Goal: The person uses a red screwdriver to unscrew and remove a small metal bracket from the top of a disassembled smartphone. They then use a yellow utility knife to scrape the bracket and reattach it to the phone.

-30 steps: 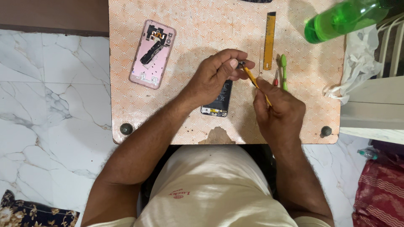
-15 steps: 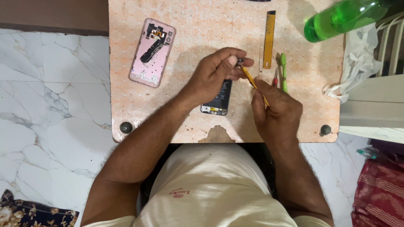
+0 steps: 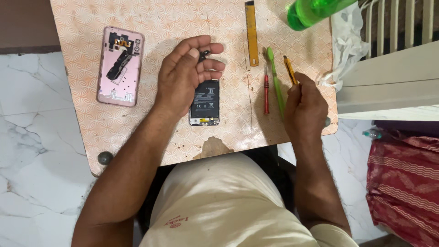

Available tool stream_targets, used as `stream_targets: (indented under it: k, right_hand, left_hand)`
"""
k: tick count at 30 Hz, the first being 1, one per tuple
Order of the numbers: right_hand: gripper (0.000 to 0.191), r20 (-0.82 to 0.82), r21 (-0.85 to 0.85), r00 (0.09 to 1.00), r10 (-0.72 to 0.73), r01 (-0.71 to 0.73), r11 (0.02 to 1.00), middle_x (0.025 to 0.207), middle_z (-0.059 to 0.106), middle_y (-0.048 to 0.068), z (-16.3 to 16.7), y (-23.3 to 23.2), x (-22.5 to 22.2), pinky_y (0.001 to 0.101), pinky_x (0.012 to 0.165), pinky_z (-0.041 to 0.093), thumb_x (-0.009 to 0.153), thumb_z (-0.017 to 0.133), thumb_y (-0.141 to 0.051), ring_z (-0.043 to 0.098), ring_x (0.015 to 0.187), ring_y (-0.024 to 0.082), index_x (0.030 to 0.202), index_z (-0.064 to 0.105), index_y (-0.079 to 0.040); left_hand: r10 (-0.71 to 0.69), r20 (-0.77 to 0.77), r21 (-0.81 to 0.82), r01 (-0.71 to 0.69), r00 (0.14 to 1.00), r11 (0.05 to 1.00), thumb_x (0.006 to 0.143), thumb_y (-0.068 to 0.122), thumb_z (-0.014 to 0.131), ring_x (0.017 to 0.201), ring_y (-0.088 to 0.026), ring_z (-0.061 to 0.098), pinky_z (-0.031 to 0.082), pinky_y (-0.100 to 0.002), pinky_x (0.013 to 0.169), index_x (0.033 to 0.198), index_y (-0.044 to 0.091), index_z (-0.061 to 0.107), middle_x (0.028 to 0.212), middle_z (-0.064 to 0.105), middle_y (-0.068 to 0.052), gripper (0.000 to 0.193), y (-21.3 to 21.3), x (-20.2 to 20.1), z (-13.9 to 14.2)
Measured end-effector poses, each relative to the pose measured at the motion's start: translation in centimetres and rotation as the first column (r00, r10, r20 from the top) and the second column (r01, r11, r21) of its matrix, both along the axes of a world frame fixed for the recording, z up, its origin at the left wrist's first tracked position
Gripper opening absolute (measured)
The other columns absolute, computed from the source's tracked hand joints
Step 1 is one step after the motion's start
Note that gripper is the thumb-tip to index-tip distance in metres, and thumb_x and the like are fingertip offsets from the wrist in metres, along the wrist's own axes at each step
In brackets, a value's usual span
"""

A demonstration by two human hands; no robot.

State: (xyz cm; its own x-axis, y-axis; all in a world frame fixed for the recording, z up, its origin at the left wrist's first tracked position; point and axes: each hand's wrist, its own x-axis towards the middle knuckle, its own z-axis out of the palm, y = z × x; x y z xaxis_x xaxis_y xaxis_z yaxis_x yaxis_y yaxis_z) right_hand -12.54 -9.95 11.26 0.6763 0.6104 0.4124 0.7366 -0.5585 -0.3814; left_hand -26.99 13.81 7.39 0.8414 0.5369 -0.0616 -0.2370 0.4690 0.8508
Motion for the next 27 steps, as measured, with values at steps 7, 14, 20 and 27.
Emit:
stream_targets:
  k: [7,14,20,27]
  right_hand:
    - [0.022,0.07,-0.134,0.996,-0.063,0.072,0.988,0.095,0.07,0.021,-1.4,-1.0,1.7,0.0523,0.079,0.052,0.101,0.065,-0.003,0.066,0.089,0.041,0.122,0.07,-0.004]
    - [0.026,0.235,-0.115,0.971,0.054,-0.028,0.993,0.104,0.068,0.019,-1.6,-1.2,2.0,0.0489,0.083,0.053,0.094,0.07,0.0,0.065,0.095,0.037,0.119,0.068,-0.004]
    - [0.022,-0.144,-0.091,0.989,0.045,-0.059,0.994,0.097,0.071,0.013,-1.9,-0.5,0.2,0.0404,0.068,0.059,0.097,0.074,-0.01,0.071,0.078,0.027,0.119,0.07,-0.007]
    - [0.03,-0.068,-0.292,0.993,0.098,-0.114,0.95,0.098,0.073,0.015,-1.7,1.2,-1.7,0.0476,0.067,0.056,0.096,0.073,-0.017,0.071,0.078,0.037,0.125,0.069,-0.011]
  left_hand:
    - [0.018,0.011,-0.016,-0.018,1.0,1.0,0.113,0.019,0.043,0.097,-0.021,0.07,0.063,-0.038,0.088,0.137,-0.001,0.055,0.12,0.066,-0.016,0.034,-0.1,0.1,-0.7]
    - [-0.011,0.069,-0.188,0.024,0.998,0.982,0.108,0.037,0.051,0.099,-0.026,0.072,0.062,-0.043,0.091,0.132,-0.002,0.055,0.119,0.067,-0.019,0.045,0.1,-0.7,-0.1]
    - [-0.04,0.065,-0.2,0.052,0.997,0.979,0.106,0.055,0.041,0.1,-0.028,0.072,0.062,-0.046,0.093,0.133,-0.005,0.054,0.118,0.067,-0.021,0.067,0.1,-0.8,-0.1]
    - [-0.06,0.027,-0.115,0.063,0.998,0.991,0.102,0.065,0.03,0.096,-0.027,0.072,0.064,-0.044,0.089,0.135,-0.005,0.054,0.117,0.066,-0.023,0.081,0.3,-0.5,0.4]
